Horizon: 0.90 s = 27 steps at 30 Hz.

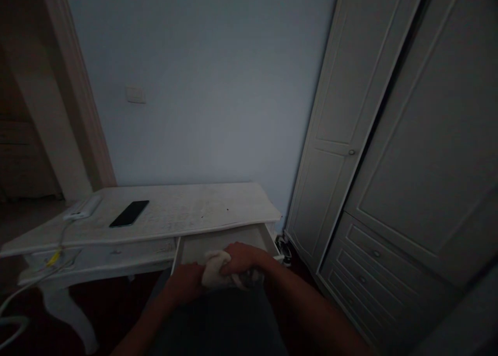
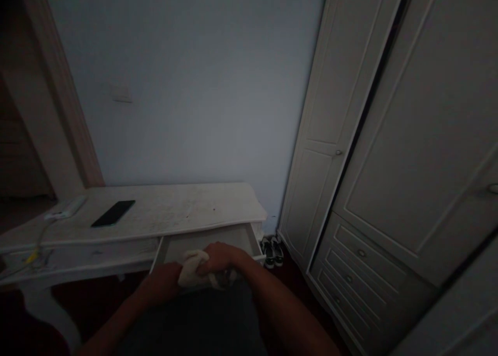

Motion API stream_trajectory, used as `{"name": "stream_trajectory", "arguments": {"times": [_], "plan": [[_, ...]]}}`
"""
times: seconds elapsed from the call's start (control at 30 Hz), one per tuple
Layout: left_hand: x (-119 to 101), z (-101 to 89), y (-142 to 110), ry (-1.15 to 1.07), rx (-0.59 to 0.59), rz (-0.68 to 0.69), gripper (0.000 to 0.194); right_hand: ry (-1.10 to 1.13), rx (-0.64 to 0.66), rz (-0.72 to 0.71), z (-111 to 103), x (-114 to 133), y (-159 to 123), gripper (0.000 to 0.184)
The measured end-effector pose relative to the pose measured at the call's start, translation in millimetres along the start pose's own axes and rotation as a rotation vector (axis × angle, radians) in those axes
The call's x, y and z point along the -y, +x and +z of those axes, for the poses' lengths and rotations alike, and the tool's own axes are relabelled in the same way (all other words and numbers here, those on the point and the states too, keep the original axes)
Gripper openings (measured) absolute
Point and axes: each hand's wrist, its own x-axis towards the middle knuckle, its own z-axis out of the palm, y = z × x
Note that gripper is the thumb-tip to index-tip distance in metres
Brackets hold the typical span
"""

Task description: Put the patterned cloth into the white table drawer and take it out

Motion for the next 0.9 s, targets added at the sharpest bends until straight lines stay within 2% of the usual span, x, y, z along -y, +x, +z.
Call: {"name": "stream_trajectory", "arguments": {"times": [0.13,0.23,0.4,0.53,0.7,0.9], "plan": [[1,3.1,1,0.009,-0.04,0.031,0.049,-0.048,-0.032,0.035,-1,-17,-18,0.037],[1,4.8,1,-0.005,-0.052,0.039,0.059,0.044,-0.057,0.121,-2,-34,-28,0.034],[2,5.8,2,0.005,-0.04,0.037,0.057,0.116,-0.076,0.198,-7,-59,-46,0.026],[7,11.4,5,-0.001,-0.047,0.054,0.058,0.118,-0.09,0.255,-11,-69,-55,0.027],[11,15.7,8,0.001,-0.06,0.055,0.059,0.029,-0.149,0.385,-11,-69,-53,0.04],[10,16.0,8,0.008,-0.059,0.061,0.058,-0.124,-0.175,0.537,-8,-67,-30,0.054]]}}
